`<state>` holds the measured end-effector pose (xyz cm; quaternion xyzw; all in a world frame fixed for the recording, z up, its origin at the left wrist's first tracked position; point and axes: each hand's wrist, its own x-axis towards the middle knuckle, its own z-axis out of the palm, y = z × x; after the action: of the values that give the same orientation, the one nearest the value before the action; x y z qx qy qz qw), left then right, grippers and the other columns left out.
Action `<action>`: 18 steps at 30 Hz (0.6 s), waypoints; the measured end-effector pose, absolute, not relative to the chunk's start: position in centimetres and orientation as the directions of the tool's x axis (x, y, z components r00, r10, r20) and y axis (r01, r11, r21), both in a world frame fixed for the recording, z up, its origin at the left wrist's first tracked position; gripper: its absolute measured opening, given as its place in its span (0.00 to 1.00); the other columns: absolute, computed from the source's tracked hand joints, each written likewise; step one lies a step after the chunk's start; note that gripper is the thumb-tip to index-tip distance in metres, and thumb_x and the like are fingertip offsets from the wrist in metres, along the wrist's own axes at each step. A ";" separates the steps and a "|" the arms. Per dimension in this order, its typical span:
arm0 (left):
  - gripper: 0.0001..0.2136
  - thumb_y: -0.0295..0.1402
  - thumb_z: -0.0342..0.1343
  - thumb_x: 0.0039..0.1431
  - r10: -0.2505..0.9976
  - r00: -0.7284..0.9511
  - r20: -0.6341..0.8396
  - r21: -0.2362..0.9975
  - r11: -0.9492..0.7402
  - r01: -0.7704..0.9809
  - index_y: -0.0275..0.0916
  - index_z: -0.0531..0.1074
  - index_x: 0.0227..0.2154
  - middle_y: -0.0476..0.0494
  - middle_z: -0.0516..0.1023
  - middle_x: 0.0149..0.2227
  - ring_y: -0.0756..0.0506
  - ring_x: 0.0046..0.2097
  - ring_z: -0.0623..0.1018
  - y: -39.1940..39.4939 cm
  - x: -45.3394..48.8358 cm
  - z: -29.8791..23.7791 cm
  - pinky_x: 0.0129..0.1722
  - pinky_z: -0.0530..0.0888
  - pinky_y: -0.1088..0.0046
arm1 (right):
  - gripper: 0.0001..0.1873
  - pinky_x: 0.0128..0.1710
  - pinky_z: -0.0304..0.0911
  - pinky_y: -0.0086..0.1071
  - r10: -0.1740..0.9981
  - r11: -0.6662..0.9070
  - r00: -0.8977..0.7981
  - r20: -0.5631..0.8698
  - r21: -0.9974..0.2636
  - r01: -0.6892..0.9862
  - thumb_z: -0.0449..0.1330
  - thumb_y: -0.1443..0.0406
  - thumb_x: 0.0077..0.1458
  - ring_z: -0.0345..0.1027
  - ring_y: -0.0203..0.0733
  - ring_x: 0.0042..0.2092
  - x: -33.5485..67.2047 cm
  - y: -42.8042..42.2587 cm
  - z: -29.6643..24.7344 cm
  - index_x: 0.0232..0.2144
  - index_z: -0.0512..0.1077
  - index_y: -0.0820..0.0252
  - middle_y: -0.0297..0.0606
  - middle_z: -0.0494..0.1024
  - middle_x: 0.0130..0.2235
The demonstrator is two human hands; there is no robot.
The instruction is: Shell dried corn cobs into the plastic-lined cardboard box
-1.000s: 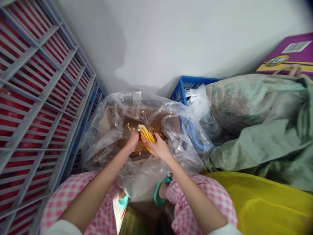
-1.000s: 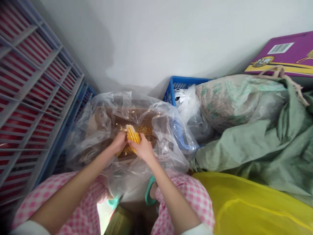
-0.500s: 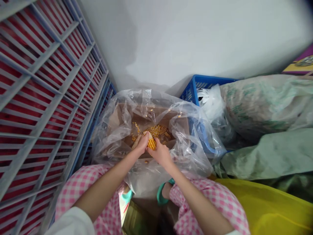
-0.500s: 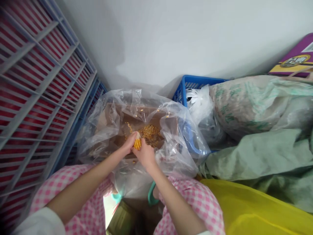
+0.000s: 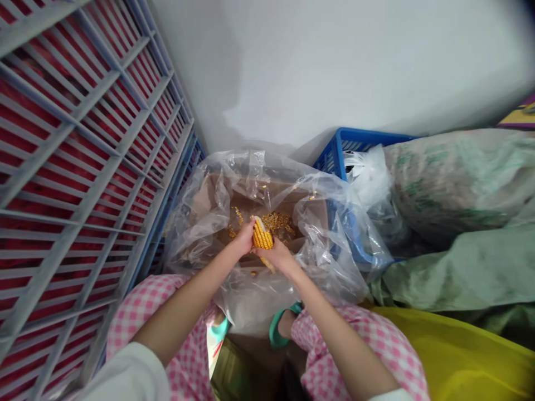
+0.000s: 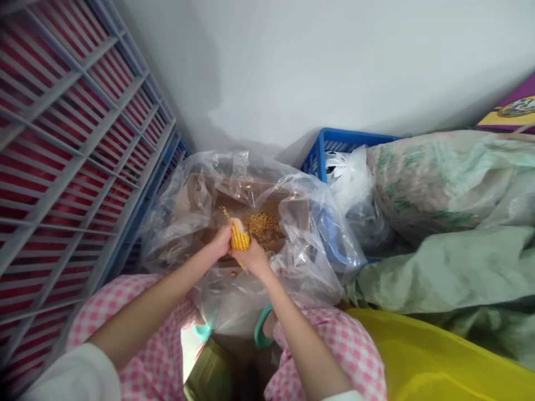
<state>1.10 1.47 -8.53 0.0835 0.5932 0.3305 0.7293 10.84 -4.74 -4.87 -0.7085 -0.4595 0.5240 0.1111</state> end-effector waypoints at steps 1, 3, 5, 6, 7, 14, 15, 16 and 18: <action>0.13 0.37 0.41 0.59 0.575 0.040 -0.817 0.516 0.761 -0.393 0.36 0.67 0.27 0.48 0.71 0.19 0.50 0.21 0.73 1.3 1.1 -8.8 0.26 0.70 0.74 | 0.28 0.33 0.60 0.31 0.770 -0.556 0.035 -0.637 -0.642 0.528 0.60 0.53 0.36 0.68 0.45 0.38 10.6 -4.9 -5.2 0.40 0.67 0.64 0.44 0.74 0.38; 0.15 0.38 0.39 0.59 0.553 -0.007 -0.833 0.508 0.760 -0.406 0.37 0.67 0.27 0.48 0.71 0.19 0.50 0.20 0.72 0.9 1.2 -9.4 0.25 0.70 0.74 | 0.27 0.34 0.60 0.31 0.784 -0.553 0.033 -0.620 -0.673 0.491 0.59 0.55 0.37 0.68 0.44 0.38 10.3 -5.2 -5.6 0.40 0.66 0.64 0.43 0.74 0.38; 0.17 0.40 0.37 0.59 0.534 -0.010 -0.845 0.489 0.767 -0.416 0.37 0.67 0.27 0.48 0.71 0.18 0.49 0.20 0.72 0.8 1.1 -9.7 0.25 0.70 0.74 | 0.24 0.34 0.60 0.30 0.792 -0.549 0.003 -0.610 -0.711 0.439 0.57 0.56 0.39 0.68 0.42 0.38 10.1 -5.4 -5.8 0.39 0.67 0.62 0.41 0.74 0.38; 0.17 0.41 0.39 0.59 0.535 0.010 -0.845 0.483 0.770 -0.417 0.37 0.68 0.27 0.48 0.71 0.18 0.49 0.20 0.72 0.8 1.1 -9.7 0.25 0.70 0.74 | 0.23 0.34 0.59 0.30 0.793 -0.550 0.003 -0.609 -0.713 0.434 0.57 0.56 0.40 0.68 0.42 0.38 10.1 -5.3 -5.7 0.39 0.67 0.62 0.40 0.74 0.37; 0.16 0.42 0.42 0.57 0.543 0.041 -0.838 0.481 0.773 -0.413 0.37 0.68 0.26 0.48 0.71 0.18 0.49 0.20 0.72 0.8 1.1 -9.6 0.25 0.70 0.74 | 0.23 0.33 0.59 0.31 0.788 -0.555 0.014 -0.615 -0.700 0.449 0.57 0.55 0.40 0.68 0.43 0.38 10.1 -5.3 -5.6 0.38 0.67 0.62 0.41 0.74 0.37; 0.08 0.35 0.54 0.50 0.499 0.271 -0.824 0.384 0.841 -0.381 0.35 0.67 0.23 0.47 0.70 0.18 0.49 0.21 0.72 1.5 0.4 -8.6 0.27 0.70 0.72 | 0.28 0.34 0.59 0.35 0.777 -0.502 0.088 -0.624 -0.529 0.684 0.57 0.53 0.39 0.68 0.51 0.39 10.4 -4.8 -4.9 0.40 0.65 0.65 0.49 0.74 0.38; 0.08 0.35 0.54 0.50 0.488 0.289 -0.823 0.368 0.847 -0.383 0.35 0.67 0.23 0.46 0.71 0.19 0.49 0.21 0.72 1.6 0.3 -8.4 0.28 0.71 0.72 | 0.28 0.34 0.59 0.35 0.775 -0.501 0.091 -0.625 -0.521 0.692 0.57 0.53 0.38 0.68 0.51 0.40 10.5 -4.8 -4.9 0.40 0.64 0.65 0.49 0.74 0.38; 0.08 0.35 0.54 0.51 0.487 0.305 -0.818 0.358 0.847 -0.393 0.36 0.67 0.23 0.46 0.71 0.20 0.49 0.22 0.73 1.7 0.2 -8.1 0.28 0.71 0.71 | 0.28 0.34 0.59 0.35 0.775 -0.505 0.084 -0.627 -0.533 0.679 0.57 0.53 0.38 0.68 0.50 0.40 10.6 -4.8 -4.9 0.40 0.64 0.64 0.48 0.74 0.38; 0.10 0.38 0.50 0.54 0.505 0.323 -0.800 0.348 0.830 -0.436 0.36 0.66 0.24 0.46 0.72 0.22 0.49 0.23 0.73 1.8 0.3 -7.6 0.29 0.71 0.70 | 0.27 0.34 0.60 0.33 0.776 -0.526 0.064 -0.628 -0.588 0.615 0.57 0.53 0.38 0.68 0.47 0.40 10.7 -4.6 -4.8 0.40 0.64 0.62 0.45 0.74 0.38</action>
<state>0.28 1.76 -7.60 0.0342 0.5046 0.2898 0.8126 10.74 -4.61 -4.80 -0.7246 -0.4797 0.4880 0.0824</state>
